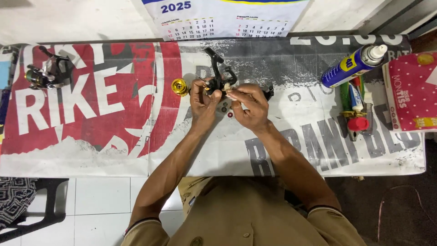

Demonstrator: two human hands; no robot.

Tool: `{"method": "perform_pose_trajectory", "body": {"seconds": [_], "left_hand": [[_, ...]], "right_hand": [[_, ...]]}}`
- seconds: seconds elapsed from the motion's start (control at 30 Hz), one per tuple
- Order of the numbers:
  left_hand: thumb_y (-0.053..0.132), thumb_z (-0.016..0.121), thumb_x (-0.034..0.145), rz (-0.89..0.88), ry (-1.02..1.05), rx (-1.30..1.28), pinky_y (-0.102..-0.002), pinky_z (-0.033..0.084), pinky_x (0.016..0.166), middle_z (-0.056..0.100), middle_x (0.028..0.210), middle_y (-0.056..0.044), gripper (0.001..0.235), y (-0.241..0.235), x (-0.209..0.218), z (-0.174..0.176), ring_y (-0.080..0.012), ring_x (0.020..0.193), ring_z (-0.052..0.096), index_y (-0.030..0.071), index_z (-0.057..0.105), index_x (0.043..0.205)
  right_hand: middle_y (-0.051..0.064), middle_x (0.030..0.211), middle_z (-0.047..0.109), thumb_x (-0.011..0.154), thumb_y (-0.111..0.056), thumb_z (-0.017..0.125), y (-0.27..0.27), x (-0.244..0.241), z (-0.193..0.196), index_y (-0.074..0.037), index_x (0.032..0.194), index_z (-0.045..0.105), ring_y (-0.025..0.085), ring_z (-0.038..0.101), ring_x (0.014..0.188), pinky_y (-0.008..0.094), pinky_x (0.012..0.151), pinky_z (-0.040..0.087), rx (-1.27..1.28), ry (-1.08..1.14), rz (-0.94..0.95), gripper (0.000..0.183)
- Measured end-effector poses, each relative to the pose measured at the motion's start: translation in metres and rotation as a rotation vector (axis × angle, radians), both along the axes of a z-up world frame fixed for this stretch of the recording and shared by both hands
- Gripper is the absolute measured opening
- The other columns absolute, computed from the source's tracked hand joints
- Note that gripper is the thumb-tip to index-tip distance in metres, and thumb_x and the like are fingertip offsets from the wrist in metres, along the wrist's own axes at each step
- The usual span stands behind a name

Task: The person sits on the floor and cleans a disassembled fishing reel using a white cloth. They wipe the black reel body and handle, then clean a gold-colored spool and other small components before reassembling the reel.

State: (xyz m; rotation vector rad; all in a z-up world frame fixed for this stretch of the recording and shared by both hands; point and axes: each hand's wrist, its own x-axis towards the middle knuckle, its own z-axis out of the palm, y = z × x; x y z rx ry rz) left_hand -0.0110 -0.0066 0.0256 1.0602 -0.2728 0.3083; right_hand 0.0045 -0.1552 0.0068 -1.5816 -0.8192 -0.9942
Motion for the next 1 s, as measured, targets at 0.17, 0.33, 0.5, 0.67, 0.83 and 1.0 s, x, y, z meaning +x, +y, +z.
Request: {"method": "perform_pose_trajectory", "body": {"seconds": [0.17,0.33,0.5,0.67,0.83,1.0], "left_hand": [[0.020,0.064,0.105,-0.048,0.062,0.007,-0.023,0.053,0.072,0.057,0.090,0.000,0.025,0.000,-0.007,0.021,-0.0034,0.080,0.061,0.009,0.045,0.117],[0.019,0.069,0.102,0.001,0.131,0.017,-0.018,0.050,0.068,0.050,0.079,0.005,0.031,-0.008,-0.007,0.025,-0.0031,0.066,0.059,0.010,0.046,0.120],[0.016,0.072,0.099,-0.008,0.121,-0.012,-0.019,0.053,0.069,0.049,0.076,0.003,0.031,-0.008,-0.001,0.029,-0.0059,0.064,0.062,0.012,0.047,0.117],[0.025,0.064,0.103,-0.100,0.205,-0.183,-0.023,0.063,0.070,0.063,0.085,-0.001,0.021,-0.006,0.001,0.023,-0.0120,0.075,0.072,0.011,0.051,0.112],[0.025,0.064,0.104,-0.137,0.200,-0.155,-0.035,0.066,0.084,0.070,0.106,-0.013,0.023,0.003,0.004,-0.016,-0.0225,0.096,0.075,0.012,0.050,0.114],[0.036,0.071,0.099,-0.157,0.156,-0.033,-0.040,0.061,0.095,0.068,0.125,-0.013,0.038,0.003,0.007,-0.021,-0.0205,0.111,0.070,0.012,0.053,0.122]], "right_hand": [[0.017,0.106,0.063,0.099,0.000,0.060,-0.003,0.006,-0.008,0.004,0.119,0.077,0.018,0.061,0.065,0.034,0.052,0.053,0.027,-0.008,0.014,0.027],[0.017,0.115,0.060,0.104,-0.002,0.057,0.001,0.006,-0.008,0.002,0.128,0.074,0.020,0.066,0.081,0.034,0.061,0.057,-0.003,0.015,0.014,0.030],[0.017,0.118,0.057,0.107,-0.007,0.055,-0.003,0.008,-0.008,0.002,0.130,0.073,0.025,0.066,0.093,0.038,0.070,0.058,-0.058,0.058,0.057,0.031],[0.016,0.098,0.067,0.092,0.002,0.067,-0.010,0.016,-0.033,0.002,0.105,0.083,0.030,0.070,0.084,0.038,0.069,0.060,-0.003,0.023,-0.041,0.020],[0.014,0.098,0.066,0.092,0.005,0.065,-0.013,0.014,-0.028,0.002,0.111,0.081,0.028,0.069,0.083,0.040,0.069,0.058,0.063,0.055,-0.101,0.025],[0.016,0.106,0.062,0.100,0.004,0.061,-0.008,0.007,-0.021,0.007,0.123,0.069,0.033,0.069,0.104,0.042,0.087,0.056,0.141,0.209,-0.008,0.024]]}}
